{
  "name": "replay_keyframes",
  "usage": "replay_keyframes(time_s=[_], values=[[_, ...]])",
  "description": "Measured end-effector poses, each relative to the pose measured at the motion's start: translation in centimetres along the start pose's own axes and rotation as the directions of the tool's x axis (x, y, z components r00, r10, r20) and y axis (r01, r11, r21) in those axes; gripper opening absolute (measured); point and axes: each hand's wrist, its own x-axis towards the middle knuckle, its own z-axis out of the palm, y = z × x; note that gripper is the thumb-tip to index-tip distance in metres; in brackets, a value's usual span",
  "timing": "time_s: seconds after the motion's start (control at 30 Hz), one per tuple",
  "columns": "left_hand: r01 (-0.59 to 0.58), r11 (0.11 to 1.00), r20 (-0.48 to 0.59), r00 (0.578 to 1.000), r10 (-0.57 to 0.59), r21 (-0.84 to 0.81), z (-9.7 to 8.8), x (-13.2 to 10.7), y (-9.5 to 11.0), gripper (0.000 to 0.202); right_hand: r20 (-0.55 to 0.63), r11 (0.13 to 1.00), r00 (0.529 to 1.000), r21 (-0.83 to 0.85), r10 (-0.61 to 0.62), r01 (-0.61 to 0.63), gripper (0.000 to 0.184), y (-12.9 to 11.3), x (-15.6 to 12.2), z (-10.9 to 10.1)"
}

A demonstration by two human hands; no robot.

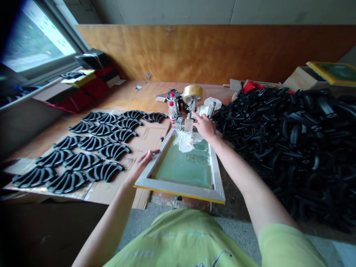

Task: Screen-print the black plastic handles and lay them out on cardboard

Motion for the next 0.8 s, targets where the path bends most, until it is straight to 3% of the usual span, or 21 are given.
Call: replay_keyframes(time_s=[0.07, 0.17, 0.23, 0.3, 0.37, 0.4, 0.47, 0.53, 0.6, 0.67, 0.7, 0.73, 0.8], values=[[-0.113, 0.990, -0.025, 0.993, 0.111, -0.079, 0.7, 0.9, 2.4, 0.054, -0.112, 0.988, 0.982, 0.045, 0.154, -0.150, 0.032, 2.9, -1.0, -1.1], [-0.282, 0.933, -0.058, 0.959, 0.276, -0.225, 2.1, 3.0, 5.5, 0.049, -0.035, 0.928, 0.929, 0.082, 0.368, -0.364, 0.020, 6.2, -4.9, -0.8], [-0.282, 0.916, -0.033, 0.958, 0.284, -0.286, 2.9, 4.3, 6.8, 0.045, 0.080, 0.921, 0.925, 0.094, 0.371, -0.378, 0.013, 6.5, -7.9, 0.9], [-0.264, 0.904, -0.061, 0.964, 0.259, -0.335, 3.6, 4.9, 6.9, 0.044, 0.203, 0.962, 0.956, 0.131, 0.211, -0.240, 0.021, 5.5, -10.4, 2.8], [-0.240, 0.898, -0.115, 0.970, 0.213, -0.369, 4.3, 4.9, 5.2, 0.043, 0.303, 0.987, 0.953, 0.151, 0.001, -0.049, 0.037, 3.7, -11.8, 4.2], [-0.172, 0.913, -0.093, 0.985, 0.147, -0.369, 4.9, 4.5, 3.7, 0.043, 0.331, 0.990, 0.941, 0.141, -0.075, 0.030, 0.036, 2.6, -12.2, 4.6], [0.080, 0.946, 0.058, 0.996, -0.065, -0.315, 6.2, 3.4, 0.2, 0.046, 0.324, 0.991, 0.938, 0.090, -0.128, 0.104, 0.023, -0.1, -12.8, 4.5], [0.323, 0.915, 0.221, 0.936, -0.272, -0.241, 7.6, 2.1, -3.4, 0.051, 0.290, 0.983, 0.940, 0.081, -0.180, 0.163, 0.014, -2.9, -13.6, 3.9], [0.418, 0.875, 0.252, 0.899, -0.360, -0.243, 8.1, 0.9, -6.1, 0.050, 0.290, 0.948, 0.904, 0.159, -0.313, 0.277, 0.017, -5.3, -14.9, 3.3], [0.414, 0.868, 0.187, 0.908, -0.374, -0.275, 6.8, 0.4, -7.9, 0.045, 0.324, 0.904, 0.851, 0.254, -0.414, 0.343, 0.023, -5.8, -16.2, 2.7], [0.395, 0.875, 0.128, 0.919, -0.374, -0.278, 5.4, 0.4, -8.6, 0.045, 0.349, 0.908, 0.845, 0.264, -0.404, 0.325, 0.028, -5.0, -16.8, 2.3], [0.374, 0.887, 0.047, 0.925, -0.376, -0.271, 3.5, 0.6, -9.2, 0.046, 0.384, 0.933, 0.856, 0.228, -0.348, 0.277, 0.035, -3.5, -17.5, 1.7], [0.358, 0.908, -0.158, 0.905, -0.395, -0.217, -1.2, 1.0, -10.6, 0.051, 0.455, 0.994, 0.885, 0.003, -0.100, 0.110, 0.047, 1.2, -18.8, 0.1]])
